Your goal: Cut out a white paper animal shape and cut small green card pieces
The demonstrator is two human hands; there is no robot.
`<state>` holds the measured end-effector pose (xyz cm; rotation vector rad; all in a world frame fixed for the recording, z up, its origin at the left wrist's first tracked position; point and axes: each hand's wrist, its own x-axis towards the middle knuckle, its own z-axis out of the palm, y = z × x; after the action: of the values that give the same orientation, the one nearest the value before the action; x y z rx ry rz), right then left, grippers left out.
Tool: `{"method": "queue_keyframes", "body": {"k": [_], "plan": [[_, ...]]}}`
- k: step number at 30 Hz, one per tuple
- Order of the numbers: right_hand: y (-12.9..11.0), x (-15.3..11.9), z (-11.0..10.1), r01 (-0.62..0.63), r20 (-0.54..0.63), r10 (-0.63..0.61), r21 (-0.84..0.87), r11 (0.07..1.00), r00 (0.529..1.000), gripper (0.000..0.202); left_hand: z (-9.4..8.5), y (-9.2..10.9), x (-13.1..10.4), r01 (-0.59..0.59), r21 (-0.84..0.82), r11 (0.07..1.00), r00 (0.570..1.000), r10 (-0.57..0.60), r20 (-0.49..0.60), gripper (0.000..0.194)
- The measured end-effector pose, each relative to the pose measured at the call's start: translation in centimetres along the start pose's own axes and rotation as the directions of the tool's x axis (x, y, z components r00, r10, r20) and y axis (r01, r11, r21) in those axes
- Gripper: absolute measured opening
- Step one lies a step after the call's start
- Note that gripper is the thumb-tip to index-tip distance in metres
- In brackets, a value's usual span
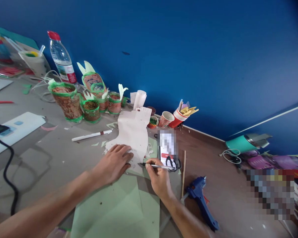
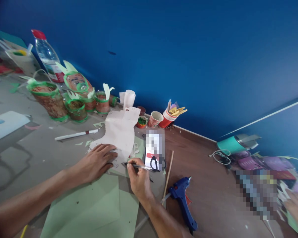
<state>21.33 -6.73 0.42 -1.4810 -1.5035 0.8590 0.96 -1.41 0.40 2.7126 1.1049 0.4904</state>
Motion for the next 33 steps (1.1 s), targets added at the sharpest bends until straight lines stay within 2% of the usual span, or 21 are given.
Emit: {"method": "queue_keyframes", "body": {"k": [12, 18, 21, 24, 27, 33], "plan": [[0.26, -0.07, -0.39, 0.048, -0.083, -0.059, -0.122, 0.991, 0.995, 0.014, -0.16, 0.14, 0.11, 0.021, 0.013, 1.000, 0.999, -0.022, 0.026, 0.024], [-0.13, 0.05, -0.41, 0.051, -0.115, -0.062, -0.095, 0.994, 0.991, 0.014, -0.26, 0.23, 0.12, 0.028, 0.015, 0.999, 0.999, -0.028, 0.028, 0.024], [-0.29, 0.09, -0.47, 0.019, -0.150, -0.021, -0.016, 1.000, 0.988, 0.014, -0.25, 0.18, 0.11, 0.023, 0.015, 1.000, 0.999, -0.023, 0.022, 0.024], [-0.22, -0.04, -0.42, -0.017, -0.111, 0.024, 0.060, 0.998, 0.994, 0.016, -0.21, 0.13, 0.08, 0.010, 0.007, 1.000, 1.000, -0.010, 0.019, 0.024], [0.00, -0.26, -0.21, -0.010, -0.049, 0.013, 0.065, 0.998, 0.999, 0.016, -0.21, 0.13, 0.06, 0.011, -0.001, 1.000, 1.000, -0.011, 0.012, 0.024], [0.19, -0.46, 0.10, -0.022, -0.002, 0.022, 0.070, 0.997, 1.000, 0.016, -0.29, 0.16, 0.09, 0.005, -0.001, 1.000, 1.000, -0.005, 0.024, 0.024]]}}
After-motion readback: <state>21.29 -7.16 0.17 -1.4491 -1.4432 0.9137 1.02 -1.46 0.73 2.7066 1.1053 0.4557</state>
